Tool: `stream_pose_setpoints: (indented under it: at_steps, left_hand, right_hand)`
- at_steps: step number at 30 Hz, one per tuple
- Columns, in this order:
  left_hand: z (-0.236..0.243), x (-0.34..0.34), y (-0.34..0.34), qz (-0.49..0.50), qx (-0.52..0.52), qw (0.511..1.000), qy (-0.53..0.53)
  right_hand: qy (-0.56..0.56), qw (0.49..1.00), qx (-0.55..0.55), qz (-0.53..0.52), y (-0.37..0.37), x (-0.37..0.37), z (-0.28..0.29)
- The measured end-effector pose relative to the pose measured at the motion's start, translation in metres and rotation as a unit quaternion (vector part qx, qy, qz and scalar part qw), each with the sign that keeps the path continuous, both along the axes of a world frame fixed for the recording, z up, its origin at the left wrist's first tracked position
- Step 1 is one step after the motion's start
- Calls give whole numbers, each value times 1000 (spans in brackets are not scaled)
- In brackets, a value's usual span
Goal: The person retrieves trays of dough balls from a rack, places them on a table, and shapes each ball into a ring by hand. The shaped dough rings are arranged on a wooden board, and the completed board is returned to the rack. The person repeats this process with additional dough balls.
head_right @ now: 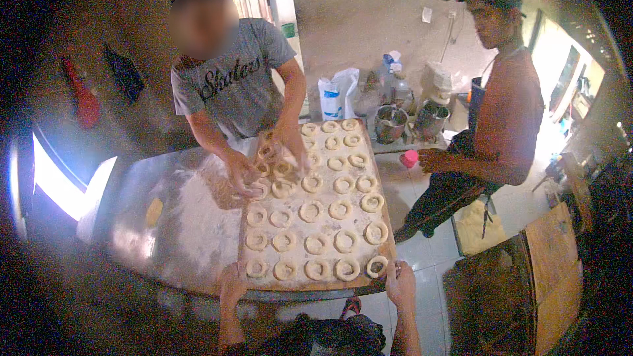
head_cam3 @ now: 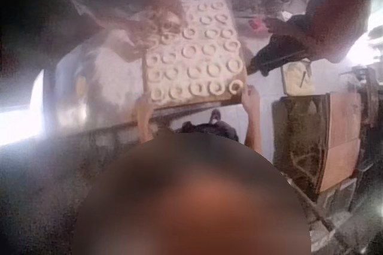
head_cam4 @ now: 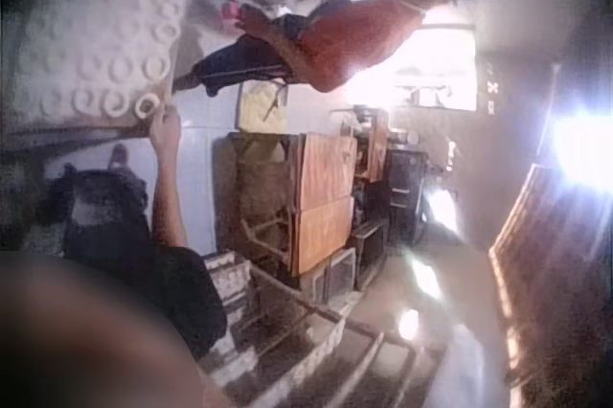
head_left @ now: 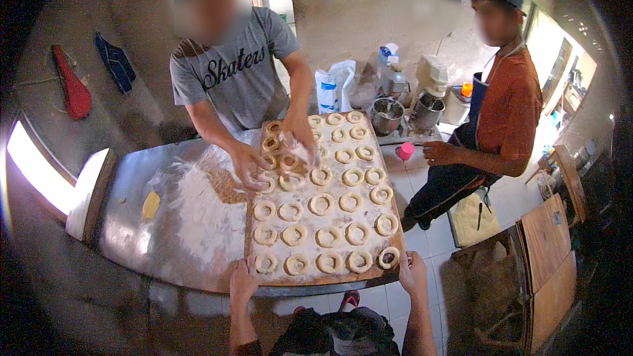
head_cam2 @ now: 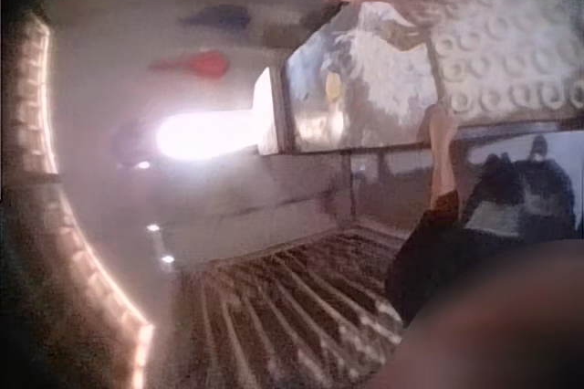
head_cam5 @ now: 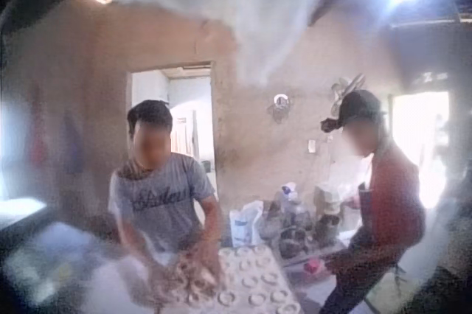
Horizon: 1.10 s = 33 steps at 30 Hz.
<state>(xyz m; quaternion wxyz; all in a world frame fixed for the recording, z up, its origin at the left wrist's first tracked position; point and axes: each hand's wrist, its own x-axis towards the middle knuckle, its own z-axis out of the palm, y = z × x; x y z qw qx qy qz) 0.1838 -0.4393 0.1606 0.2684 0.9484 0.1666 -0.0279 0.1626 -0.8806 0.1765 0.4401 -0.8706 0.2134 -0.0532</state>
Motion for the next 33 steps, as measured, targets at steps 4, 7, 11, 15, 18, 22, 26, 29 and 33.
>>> stream_pose_setpoints:
  at_steps: [4,7,11,15,18,22,26,29,33]
  left_hand:
    - [15,2,-15,-7,71,997,20]
    - [24,8,-22,74,40,992,92]
    - [3,27,-8,96,-126,978,135]
    - [-38,40,32,111,-21,979,168]
    - [-61,44,53,118,71,983,125]
    - [-90,40,47,140,-143,980,-3]
    - [-122,53,50,91,-338,935,-62]
    - [-137,86,78,39,-405,913,-41]
    - [-134,143,84,-40,-467,882,34]
  right_hand:
    - [30,999,7,9,-10,7,6]
    - [83,996,26,9,-12,11,13]
    - [59,998,23,-13,-17,26,23]
    - [149,984,96,-20,-24,52,19]
    - [73,995,74,15,-17,68,-3]
    - [1,996,37,-86,-2,69,-39]
    - [-79,986,-6,-150,10,59,-50]
    - [-88,981,-28,-173,45,42,-54]
    - [-25,961,83,-261,105,-26,-67]
